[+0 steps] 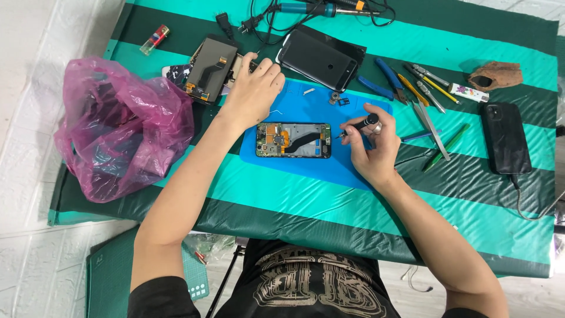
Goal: Repairing a mobile phone by disassembling internal components using precision tools
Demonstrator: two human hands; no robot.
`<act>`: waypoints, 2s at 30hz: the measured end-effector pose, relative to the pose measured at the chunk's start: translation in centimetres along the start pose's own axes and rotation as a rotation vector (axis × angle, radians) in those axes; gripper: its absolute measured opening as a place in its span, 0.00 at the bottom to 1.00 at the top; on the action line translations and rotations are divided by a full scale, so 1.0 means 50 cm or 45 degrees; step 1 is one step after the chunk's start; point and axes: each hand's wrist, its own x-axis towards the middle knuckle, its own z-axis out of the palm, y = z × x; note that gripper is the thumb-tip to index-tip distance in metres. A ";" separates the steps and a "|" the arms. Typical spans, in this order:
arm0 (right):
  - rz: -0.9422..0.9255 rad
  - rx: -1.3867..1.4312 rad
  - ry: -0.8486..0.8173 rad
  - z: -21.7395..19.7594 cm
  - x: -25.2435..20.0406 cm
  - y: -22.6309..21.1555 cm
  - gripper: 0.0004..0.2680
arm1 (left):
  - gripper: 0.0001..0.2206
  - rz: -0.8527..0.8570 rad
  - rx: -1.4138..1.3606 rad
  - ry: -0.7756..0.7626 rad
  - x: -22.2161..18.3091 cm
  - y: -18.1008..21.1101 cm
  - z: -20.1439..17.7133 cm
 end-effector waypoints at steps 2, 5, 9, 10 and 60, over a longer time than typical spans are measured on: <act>0.012 -0.009 0.010 0.000 0.001 -0.003 0.13 | 0.08 -0.050 -0.217 0.046 -0.003 0.007 -0.036; 0.015 0.134 0.072 0.002 -0.002 0.016 0.11 | 0.02 -0.191 -0.903 0.120 -0.001 0.042 -0.048; 0.061 0.349 0.192 0.012 0.015 -0.037 0.07 | 0.05 -0.393 -1.947 0.045 -0.005 0.118 -0.099; 0.061 0.350 0.191 0.014 0.011 -0.045 0.07 | 0.05 -0.394 -1.948 0.046 -0.007 0.132 -0.110; 0.222 -0.001 -0.024 0.025 0.047 0.018 0.10 | 0.05 -0.582 -1.288 0.423 -0.027 0.071 -0.075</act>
